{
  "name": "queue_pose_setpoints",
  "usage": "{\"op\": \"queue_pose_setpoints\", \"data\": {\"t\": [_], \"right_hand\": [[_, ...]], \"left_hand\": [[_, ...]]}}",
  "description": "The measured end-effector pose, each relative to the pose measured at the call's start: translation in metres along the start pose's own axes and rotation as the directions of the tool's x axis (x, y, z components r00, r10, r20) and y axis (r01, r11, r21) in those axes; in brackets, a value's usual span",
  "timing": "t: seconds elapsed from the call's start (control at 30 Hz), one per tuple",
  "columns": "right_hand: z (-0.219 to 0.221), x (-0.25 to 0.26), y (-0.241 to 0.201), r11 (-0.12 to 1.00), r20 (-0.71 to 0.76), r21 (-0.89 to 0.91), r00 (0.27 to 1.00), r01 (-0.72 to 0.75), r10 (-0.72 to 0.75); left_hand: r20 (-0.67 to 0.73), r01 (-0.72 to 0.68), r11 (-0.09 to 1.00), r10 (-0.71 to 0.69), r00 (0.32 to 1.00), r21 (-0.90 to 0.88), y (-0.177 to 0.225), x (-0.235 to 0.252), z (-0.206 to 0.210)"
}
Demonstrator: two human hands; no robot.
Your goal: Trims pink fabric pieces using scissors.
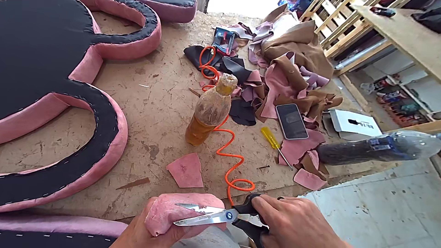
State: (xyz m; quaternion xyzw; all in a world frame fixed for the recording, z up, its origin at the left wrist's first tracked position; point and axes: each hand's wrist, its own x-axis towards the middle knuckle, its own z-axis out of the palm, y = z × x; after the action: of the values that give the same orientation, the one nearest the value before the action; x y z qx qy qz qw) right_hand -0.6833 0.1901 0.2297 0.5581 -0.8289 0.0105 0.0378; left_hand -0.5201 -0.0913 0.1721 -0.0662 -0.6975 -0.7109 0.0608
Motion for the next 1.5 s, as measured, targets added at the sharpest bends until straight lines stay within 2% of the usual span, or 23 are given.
{"op": "queue_pose_setpoints", "data": {"t": [0.3, 0.43, 0.6, 0.73, 0.87, 1.0, 1.23, 1.37, 1.5], "right_hand": [[0.028, 0.007, 0.018, 1.0, -0.05, 0.013, 0.999, 0.001, 0.0], [0.03, 0.01, 0.025, 0.999, 0.017, 0.038, 1.0, -0.015, 0.014], [0.045, 0.013, 0.035, 0.997, -0.015, 0.074, 1.0, -0.004, 0.005], [0.046, 0.016, 0.037, 0.996, 0.044, 0.086, 0.999, -0.034, 0.03], [0.051, 0.016, 0.043, 0.995, 0.015, 0.094, 1.0, -0.013, 0.012], [0.054, 0.019, 0.045, 0.993, 0.066, 0.106, 0.997, -0.055, 0.048], [0.061, 0.023, 0.05, 0.993, 0.027, 0.12, 1.0, -0.015, 0.012], [0.062, 0.026, 0.048, 0.993, 0.053, 0.113, 0.998, -0.04, 0.034], [0.064, 0.029, 0.045, 0.99, 0.083, 0.126, 0.995, -0.056, 0.046]], "left_hand": [[0.02, 0.122, 0.992, -0.122, 0.992, -0.015, -0.015, 0.016, -0.007], [0.076, 0.111, 0.993, -0.107, 0.991, -0.049, -0.022, 0.029, -0.01], [0.109, 0.166, 0.986, -0.163, 0.981, -0.014, -0.024, 0.039, -0.015], [0.134, 0.174, 0.985, -0.171, 0.976, -0.01, -0.028, 0.045, -0.017], [0.128, 0.201, 0.98, -0.198, 0.972, -0.006, -0.028, 0.051, -0.017], [0.155, 0.201, 0.979, -0.195, 0.968, -0.028, -0.032, 0.056, -0.019], [0.188, 0.239, 0.969, -0.225, 0.956, -0.06, -0.034, 0.056, -0.024], [0.151, 0.227, 0.963, -0.205, 0.967, -0.146, -0.037, 0.06, -0.021], [0.05, 0.216, 0.976, -0.215, 0.975, -0.017, -0.044, 0.057, -0.018]]}}
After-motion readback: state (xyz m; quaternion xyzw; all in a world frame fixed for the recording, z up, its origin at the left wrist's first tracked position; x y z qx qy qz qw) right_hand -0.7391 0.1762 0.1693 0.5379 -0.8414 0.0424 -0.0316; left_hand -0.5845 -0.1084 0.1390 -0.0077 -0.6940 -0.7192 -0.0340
